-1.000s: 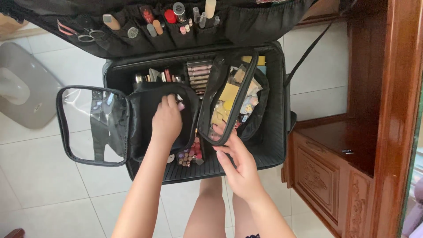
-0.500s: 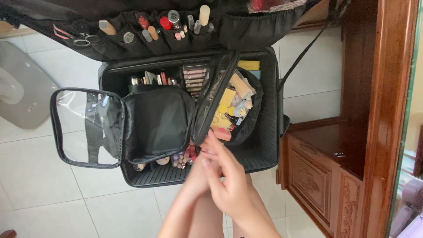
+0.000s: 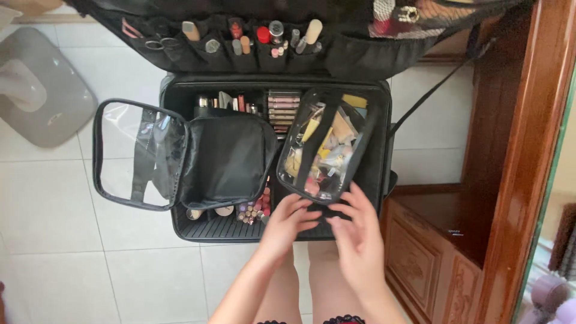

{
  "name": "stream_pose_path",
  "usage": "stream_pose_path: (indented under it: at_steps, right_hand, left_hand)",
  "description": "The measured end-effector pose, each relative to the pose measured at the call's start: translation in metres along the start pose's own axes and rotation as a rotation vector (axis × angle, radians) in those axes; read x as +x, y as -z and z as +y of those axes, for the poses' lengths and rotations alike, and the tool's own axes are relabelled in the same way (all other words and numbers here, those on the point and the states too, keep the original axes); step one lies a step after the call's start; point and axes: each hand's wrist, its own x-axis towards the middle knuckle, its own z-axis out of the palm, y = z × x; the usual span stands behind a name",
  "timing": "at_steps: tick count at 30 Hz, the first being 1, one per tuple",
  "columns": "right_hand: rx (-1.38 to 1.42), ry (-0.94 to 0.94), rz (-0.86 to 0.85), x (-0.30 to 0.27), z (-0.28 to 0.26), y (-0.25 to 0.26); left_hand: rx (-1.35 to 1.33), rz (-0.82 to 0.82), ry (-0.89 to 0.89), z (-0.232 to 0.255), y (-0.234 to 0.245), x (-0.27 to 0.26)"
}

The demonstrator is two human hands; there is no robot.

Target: Organizing and packing makeup products and accessories into a professional makeup case.

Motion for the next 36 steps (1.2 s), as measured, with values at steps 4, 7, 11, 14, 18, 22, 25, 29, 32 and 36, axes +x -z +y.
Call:
stream_pose_path:
  at_steps: [4,7,11,14,18,22,25,29,32,36]
  right_hand:
    - [-0.347,-0.269,0.104,0.009,0.022,0.030]
    - [-0.415,-0.361,0.110,0.009,0.027,0.038]
    - [-0.393,-0.214,0.081,-0.001,0.032,0.028]
    - [-0.234,-0.116,-0.018,-0.007,0.042,0.002]
    - [-0.083,-0.311,-0.229,0.008,0.061,-0.065]
    - [-0.235,-0.376,-0.278,0.035,0.073,-0.134]
    - [-0.544,-0.360,-0.276,0.068,0.141,-0.155]
    - [-0.381,-0.396,-0.350,0.021,0.037,-0.156]
    - [-0.049,-0.415,-0.209,0.002,0.058,-0.132]
    - [-0.491,-0.273,-0.250,-0.047,0.009,-0.063]
  left_hand:
    - [0.044,0.407,0.051,0.017,0.062,-0.037]
    - [-0.068,0.702,-0.163,0.019,0.128,-0.042]
    - [0.080,1.035,-0.182,0.043,0.188,-0.042]
    - [-0.013,1.024,-0.200,0.071,0.205,-0.032]
    - [-0.193,1.031,-0.289,0.071,0.208,-0.027]
    - [0.455,1.183,-0.969,0.044,0.185,-0.043]
    - [0.860,1.107,-1.181,0.022,0.175,-0.052]
    - [1.105,0.651,-1.121,0.031,0.158,-0.084]
    - [1.046,0.255,-1.083,0.058,0.147,-0.135]
    - [0.799,0.369,-1.172,0.080,0.129,-0.180]
